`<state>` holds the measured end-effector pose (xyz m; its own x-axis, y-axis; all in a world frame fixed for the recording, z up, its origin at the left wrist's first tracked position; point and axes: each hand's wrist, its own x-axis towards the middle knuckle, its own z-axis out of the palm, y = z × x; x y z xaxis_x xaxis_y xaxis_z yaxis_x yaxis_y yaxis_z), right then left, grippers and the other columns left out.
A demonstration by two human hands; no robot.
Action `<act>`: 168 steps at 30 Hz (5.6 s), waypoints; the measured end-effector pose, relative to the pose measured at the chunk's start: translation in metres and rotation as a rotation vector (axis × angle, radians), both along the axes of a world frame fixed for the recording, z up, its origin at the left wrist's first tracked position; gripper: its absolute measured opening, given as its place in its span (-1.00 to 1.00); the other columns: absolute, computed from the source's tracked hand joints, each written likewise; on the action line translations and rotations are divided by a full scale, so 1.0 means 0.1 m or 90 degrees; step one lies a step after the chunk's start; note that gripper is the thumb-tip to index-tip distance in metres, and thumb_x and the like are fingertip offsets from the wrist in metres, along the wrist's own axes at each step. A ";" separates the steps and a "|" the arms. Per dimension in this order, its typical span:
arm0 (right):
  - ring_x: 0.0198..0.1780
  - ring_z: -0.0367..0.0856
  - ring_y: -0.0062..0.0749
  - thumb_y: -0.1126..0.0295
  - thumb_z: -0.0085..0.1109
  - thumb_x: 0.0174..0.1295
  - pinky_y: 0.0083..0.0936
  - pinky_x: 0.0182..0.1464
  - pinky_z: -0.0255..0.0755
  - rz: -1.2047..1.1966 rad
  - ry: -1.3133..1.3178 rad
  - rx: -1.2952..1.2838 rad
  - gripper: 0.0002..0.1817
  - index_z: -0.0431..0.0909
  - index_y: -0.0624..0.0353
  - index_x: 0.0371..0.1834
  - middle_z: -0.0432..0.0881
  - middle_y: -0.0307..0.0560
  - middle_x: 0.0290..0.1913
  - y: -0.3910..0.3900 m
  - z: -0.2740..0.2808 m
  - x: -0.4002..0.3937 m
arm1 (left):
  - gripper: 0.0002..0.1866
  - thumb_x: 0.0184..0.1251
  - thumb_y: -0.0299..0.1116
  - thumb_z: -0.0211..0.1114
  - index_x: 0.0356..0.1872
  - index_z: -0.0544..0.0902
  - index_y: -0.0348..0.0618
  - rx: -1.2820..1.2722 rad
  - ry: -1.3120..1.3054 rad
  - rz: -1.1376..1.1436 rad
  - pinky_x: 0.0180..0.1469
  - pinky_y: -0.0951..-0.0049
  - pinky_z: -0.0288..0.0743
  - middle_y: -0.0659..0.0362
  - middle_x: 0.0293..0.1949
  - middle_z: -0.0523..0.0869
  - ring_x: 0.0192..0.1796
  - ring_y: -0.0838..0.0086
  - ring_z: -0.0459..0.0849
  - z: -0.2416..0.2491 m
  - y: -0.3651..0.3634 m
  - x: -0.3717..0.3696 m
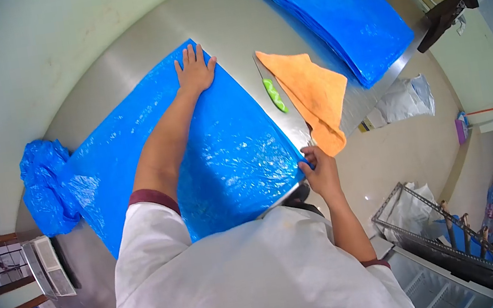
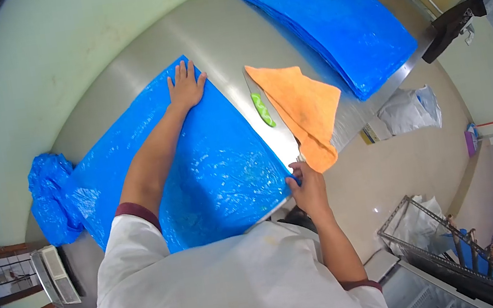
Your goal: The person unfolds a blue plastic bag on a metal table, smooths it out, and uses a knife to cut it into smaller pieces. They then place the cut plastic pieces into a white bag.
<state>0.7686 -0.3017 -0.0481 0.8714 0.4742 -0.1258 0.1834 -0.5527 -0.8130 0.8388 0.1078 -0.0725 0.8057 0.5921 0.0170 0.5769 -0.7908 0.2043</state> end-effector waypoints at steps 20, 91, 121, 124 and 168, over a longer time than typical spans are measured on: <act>-0.36 0.62 -0.27 0.63 0.35 0.04 -0.43 -0.28 0.49 -0.002 -0.097 -0.030 -0.69 0.57 0.30 -0.11 0.64 0.04 -0.32 0.06 0.10 -0.04 | -0.85 0.08 -0.57 0.35 -0.32 0.63 -0.13 -0.061 0.010 -0.344 -0.05 0.24 0.50 0.07 -0.21 0.61 -0.08 0.19 0.63 0.36 1.38 0.49; -0.37 0.40 -0.21 0.61 0.21 -0.10 -0.34 -0.35 0.35 0.185 -0.335 -0.021 -0.49 0.69 0.11 0.03 0.35 -0.11 -0.43 -0.14 -0.07 -0.13 | -0.74 0.20 -0.49 0.36 -0.07 0.75 -0.05 -0.160 -0.304 -0.056 -0.05 0.32 0.57 0.05 -0.19 0.72 -0.17 0.32 0.71 0.06 1.10 0.07; -0.35 0.40 -0.20 0.64 0.23 -0.12 -0.34 -0.31 0.34 0.162 -0.352 -0.002 -0.48 0.69 0.13 0.03 0.37 -0.11 -0.41 -0.20 -0.12 -0.16 | 0.40 -0.15 0.62 0.19 0.52 -0.04 -0.33 0.007 0.138 -0.097 0.51 -0.19 -0.23 -0.12 0.55 -0.08 0.60 0.08 -0.13 0.28 0.38 -0.13; -0.35 0.40 -0.20 0.64 0.23 -0.13 -0.34 -0.31 0.33 0.158 -0.358 -0.006 -0.48 0.69 0.13 0.02 0.36 -0.11 -0.41 -0.21 -0.13 -0.17 | 0.49 -0.25 0.65 0.23 0.53 -0.12 -0.33 -0.006 0.198 -0.105 0.51 -0.20 -0.29 -0.11 0.57 -0.16 0.61 0.11 -0.23 0.31 0.39 -0.10; -0.21 0.42 -0.29 0.40 0.28 0.08 -0.39 -0.11 0.30 0.195 -0.388 -0.002 -0.62 0.67 0.05 0.04 0.41 -0.19 -0.31 -0.46 -0.10 -0.29 | 0.10 0.24 0.19 0.25 0.47 -0.08 -0.52 -0.076 -0.006 -0.292 0.49 -0.22 -0.35 -0.34 0.51 -0.12 0.58 -0.14 -0.23 0.33 -2.52 -1.15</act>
<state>0.7399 -0.3478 -0.0583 0.6139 0.7108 0.3433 0.7562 -0.4049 -0.5140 0.7239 -0.1437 -0.0392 0.9846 0.1733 -0.0207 0.1710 -0.9341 0.3134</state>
